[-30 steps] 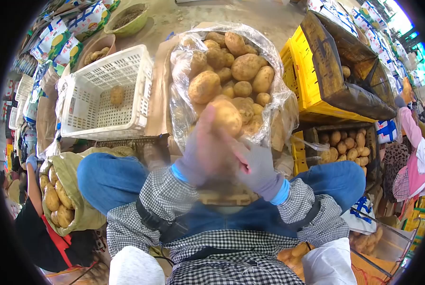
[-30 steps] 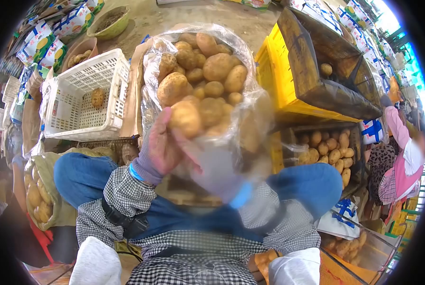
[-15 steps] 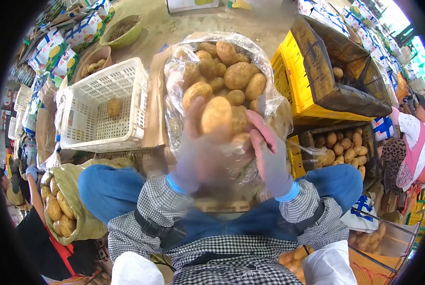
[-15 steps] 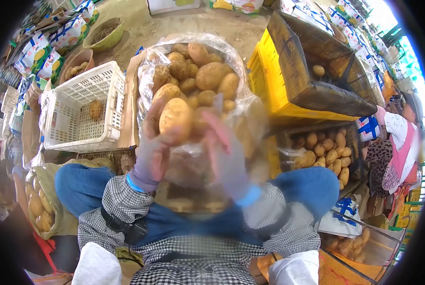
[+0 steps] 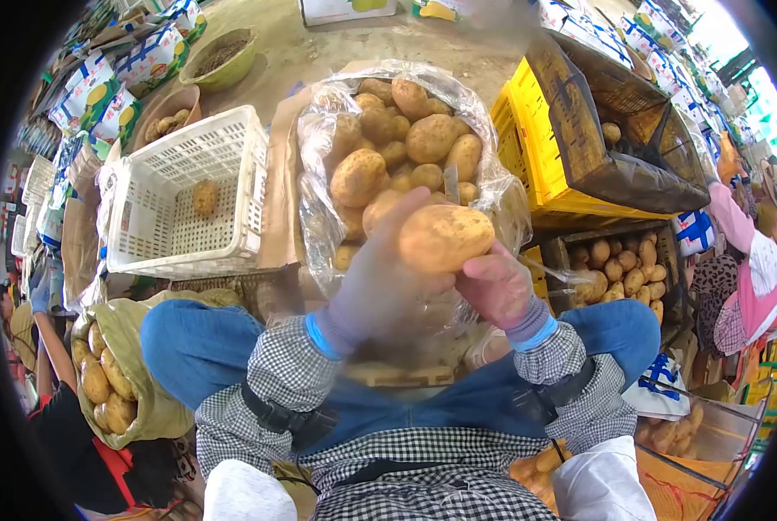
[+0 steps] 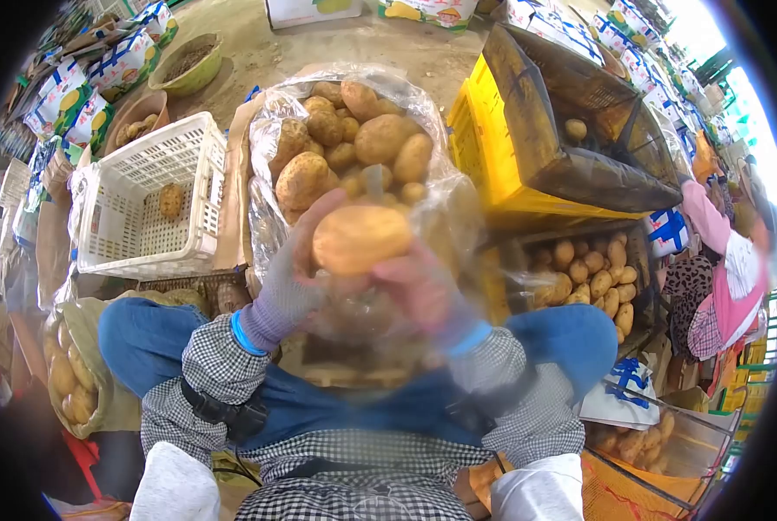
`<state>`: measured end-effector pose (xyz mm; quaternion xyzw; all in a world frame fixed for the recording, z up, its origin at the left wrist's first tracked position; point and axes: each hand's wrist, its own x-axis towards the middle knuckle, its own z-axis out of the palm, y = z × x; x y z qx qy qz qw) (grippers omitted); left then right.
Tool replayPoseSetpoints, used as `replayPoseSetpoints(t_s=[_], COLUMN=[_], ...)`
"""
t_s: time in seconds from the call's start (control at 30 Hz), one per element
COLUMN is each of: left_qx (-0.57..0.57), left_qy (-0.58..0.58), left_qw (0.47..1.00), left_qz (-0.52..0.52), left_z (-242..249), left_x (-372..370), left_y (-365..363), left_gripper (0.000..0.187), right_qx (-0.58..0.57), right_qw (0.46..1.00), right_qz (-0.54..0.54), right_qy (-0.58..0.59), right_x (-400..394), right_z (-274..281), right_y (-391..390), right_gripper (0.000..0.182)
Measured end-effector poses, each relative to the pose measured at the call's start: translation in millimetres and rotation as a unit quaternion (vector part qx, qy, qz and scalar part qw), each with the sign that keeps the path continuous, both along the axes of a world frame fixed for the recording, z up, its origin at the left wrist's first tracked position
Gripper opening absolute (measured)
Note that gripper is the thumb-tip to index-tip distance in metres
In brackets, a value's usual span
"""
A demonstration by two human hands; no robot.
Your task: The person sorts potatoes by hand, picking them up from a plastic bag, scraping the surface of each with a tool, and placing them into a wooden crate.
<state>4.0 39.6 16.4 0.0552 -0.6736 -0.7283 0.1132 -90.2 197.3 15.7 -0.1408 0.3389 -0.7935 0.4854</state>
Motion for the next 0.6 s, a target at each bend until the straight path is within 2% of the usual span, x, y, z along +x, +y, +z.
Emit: replayPoseSetpoints(t_s=[0.07, 0.17, 0.27, 0.3, 0.37, 0.43, 0.5, 0.6], left_qx=[-0.023, -0.029, -0.079, -0.126, -0.150, -0.108, -0.080, 0.051], left_qy=[-0.012, 0.033, 0.060, 0.058, 0.044, 0.019, 0.001, -0.016], left_qw=[1.000, 0.998, 0.993, 0.989, 0.987, 0.994, 0.997, 0.998], left_qz=[-0.012, -0.047, -0.061, -0.054, -0.028, 0.016, -0.003, -0.042], left_z=[1.3, 3.2, -2.8, -8.8, -14.5, -0.2, -5.3, -3.9], left_x=[1.8, 3.1, 3.1, 1.1, 0.8, 0.0, -1.7, -3.6], left_y=[-4.7, -12.7, -15.1, -14.3, -7.6, 5.9, 4.3, 5.9], left_gripper=[0.076, 0.070, 0.069, 0.072, 0.077, 0.078, 0.081, 0.082], right_qx=[-0.035, -0.071, -0.057, -0.054, -0.046, -0.027, 0.002, 0.070], right_qw=[0.998, 0.986, 0.988, 0.987, 0.986, 0.992, 0.996, 0.996], right_qz=[-0.011, 0.030, 0.019, 0.010, -0.011, -0.013, -0.016, -0.040], right_qy=[-0.049, -0.149, -0.140, -0.148, -0.162, -0.122, -0.091, -0.034], right_x=[1.6, -9.4, -6.8, -5.4, -3.2, -2.5, 0.5, 2.4], right_z=[0.9, -8.4, -3.1, -2.9, -2.7, -9.8, -11.4, -0.8], right_y=[0.0, 7.5, 5.9, 5.0, 4.4, 6.3, 6.9, 8.5], right_gripper=[0.064, 0.062, 0.061, 0.061, 0.061, 0.060, 0.058, 0.053])
